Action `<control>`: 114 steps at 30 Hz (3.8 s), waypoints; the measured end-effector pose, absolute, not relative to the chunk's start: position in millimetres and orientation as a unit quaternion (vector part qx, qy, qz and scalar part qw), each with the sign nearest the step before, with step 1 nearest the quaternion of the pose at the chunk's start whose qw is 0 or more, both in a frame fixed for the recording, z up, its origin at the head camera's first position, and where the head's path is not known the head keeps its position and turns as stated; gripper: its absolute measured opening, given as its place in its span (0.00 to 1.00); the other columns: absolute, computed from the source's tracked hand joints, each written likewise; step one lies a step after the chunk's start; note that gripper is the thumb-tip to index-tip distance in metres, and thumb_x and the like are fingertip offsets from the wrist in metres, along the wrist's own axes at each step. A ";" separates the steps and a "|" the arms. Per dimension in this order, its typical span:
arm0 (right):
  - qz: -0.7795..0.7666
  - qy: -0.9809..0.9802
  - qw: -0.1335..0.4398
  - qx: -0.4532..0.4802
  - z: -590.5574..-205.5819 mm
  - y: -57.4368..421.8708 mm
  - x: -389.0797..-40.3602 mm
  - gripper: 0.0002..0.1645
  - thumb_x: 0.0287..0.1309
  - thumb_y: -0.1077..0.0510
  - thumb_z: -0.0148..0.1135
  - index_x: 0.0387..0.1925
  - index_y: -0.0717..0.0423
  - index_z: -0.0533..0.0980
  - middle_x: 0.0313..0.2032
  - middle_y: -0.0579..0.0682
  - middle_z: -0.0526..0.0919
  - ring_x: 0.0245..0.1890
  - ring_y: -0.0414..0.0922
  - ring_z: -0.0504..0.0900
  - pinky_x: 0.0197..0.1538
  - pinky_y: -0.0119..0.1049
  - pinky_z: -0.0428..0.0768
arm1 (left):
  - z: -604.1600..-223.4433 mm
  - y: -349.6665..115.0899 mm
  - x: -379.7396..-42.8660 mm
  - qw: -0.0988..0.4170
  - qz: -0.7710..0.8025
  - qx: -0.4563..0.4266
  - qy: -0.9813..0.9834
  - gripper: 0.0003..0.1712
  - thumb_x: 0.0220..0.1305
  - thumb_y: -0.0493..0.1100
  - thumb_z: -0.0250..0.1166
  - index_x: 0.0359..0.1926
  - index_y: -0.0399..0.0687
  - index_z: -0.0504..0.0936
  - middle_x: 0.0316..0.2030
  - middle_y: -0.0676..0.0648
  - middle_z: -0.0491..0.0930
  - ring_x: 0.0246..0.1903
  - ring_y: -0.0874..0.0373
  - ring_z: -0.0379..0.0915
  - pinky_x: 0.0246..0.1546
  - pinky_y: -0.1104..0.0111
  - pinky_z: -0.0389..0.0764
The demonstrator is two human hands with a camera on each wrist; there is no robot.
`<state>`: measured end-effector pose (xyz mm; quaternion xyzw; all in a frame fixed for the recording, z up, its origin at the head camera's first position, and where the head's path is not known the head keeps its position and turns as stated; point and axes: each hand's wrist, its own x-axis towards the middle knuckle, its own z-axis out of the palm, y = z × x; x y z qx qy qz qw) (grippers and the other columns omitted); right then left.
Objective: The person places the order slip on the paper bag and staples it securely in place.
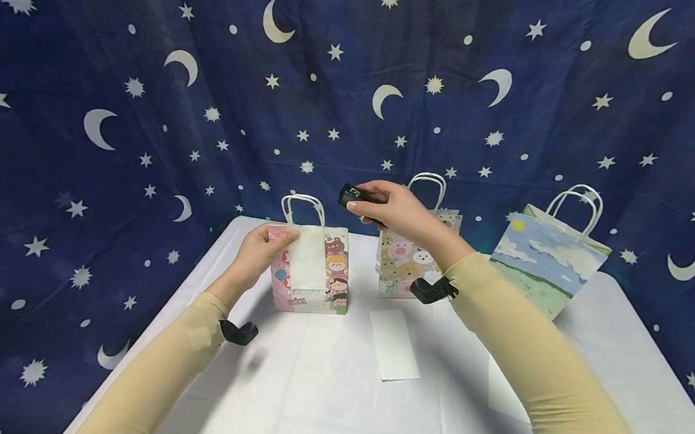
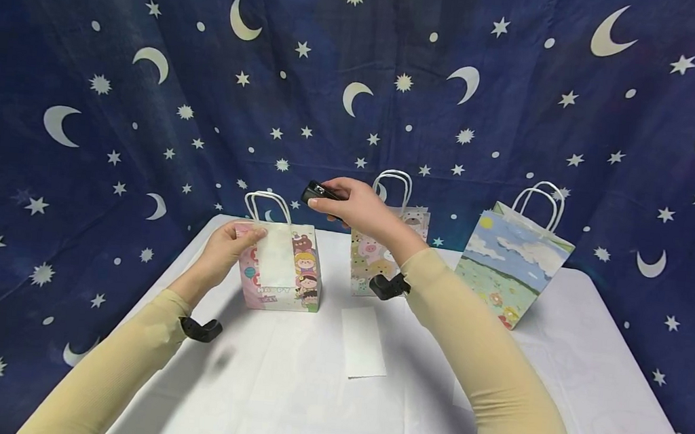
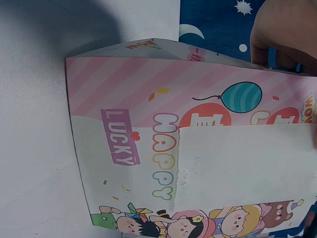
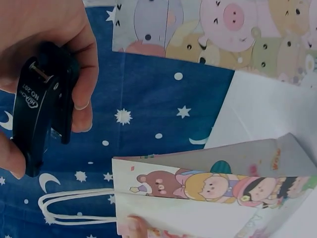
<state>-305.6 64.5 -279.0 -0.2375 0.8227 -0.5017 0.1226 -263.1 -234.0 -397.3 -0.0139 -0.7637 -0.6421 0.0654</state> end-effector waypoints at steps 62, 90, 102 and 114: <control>-0.185 0.868 0.220 -0.405 -246.6 -32.9 -333.0 0.23 0.57 0.44 0.73 0.49 0.52 0.84 0.41 0.48 0.85 0.42 0.51 0.81 0.43 0.41 0.79 | -400.0 -235.2 -266.3 0.070 -0.670 -0.032 -0.738 0.12 0.70 0.44 0.69 0.48 0.42 0.81 0.36 0.52 0.85 0.36 0.60 0.81 0.39 0.69 0.82; 0.012 0.897 0.122 -0.424 -240.8 -52.7 -315.8 0.22 0.51 0.41 0.75 0.42 0.47 0.82 0.36 0.43 0.83 0.38 0.44 0.78 0.43 0.40 0.75 | -398.0 -232.6 -264.9 0.079 -0.665 -0.027 -0.742 0.08 0.71 0.40 0.67 0.47 0.43 0.82 0.34 0.54 0.84 0.35 0.62 0.80 0.38 0.71 0.81; 0.024 0.899 0.109 -0.424 -242.5 -52.0 -313.5 0.18 0.52 0.42 0.73 0.38 0.47 0.81 0.32 0.43 0.82 0.34 0.44 0.77 0.39 0.39 0.73 | -399.4 -231.0 -266.5 0.085 -0.667 -0.029 -0.740 0.08 0.70 0.41 0.67 0.46 0.44 0.82 0.35 0.54 0.84 0.35 0.61 0.80 0.38 0.70 0.81; 0.031 0.903 0.108 -0.414 -246.5 -53.5 -312.3 0.13 0.52 0.45 0.72 0.34 0.47 0.82 0.28 0.43 0.79 0.31 0.44 0.75 0.34 0.38 0.71 | -398.1 -230.6 -265.9 0.084 -0.662 -0.037 -0.744 0.06 0.70 0.41 0.67 0.43 0.44 0.80 0.33 0.53 0.83 0.33 0.62 0.79 0.35 0.70 0.80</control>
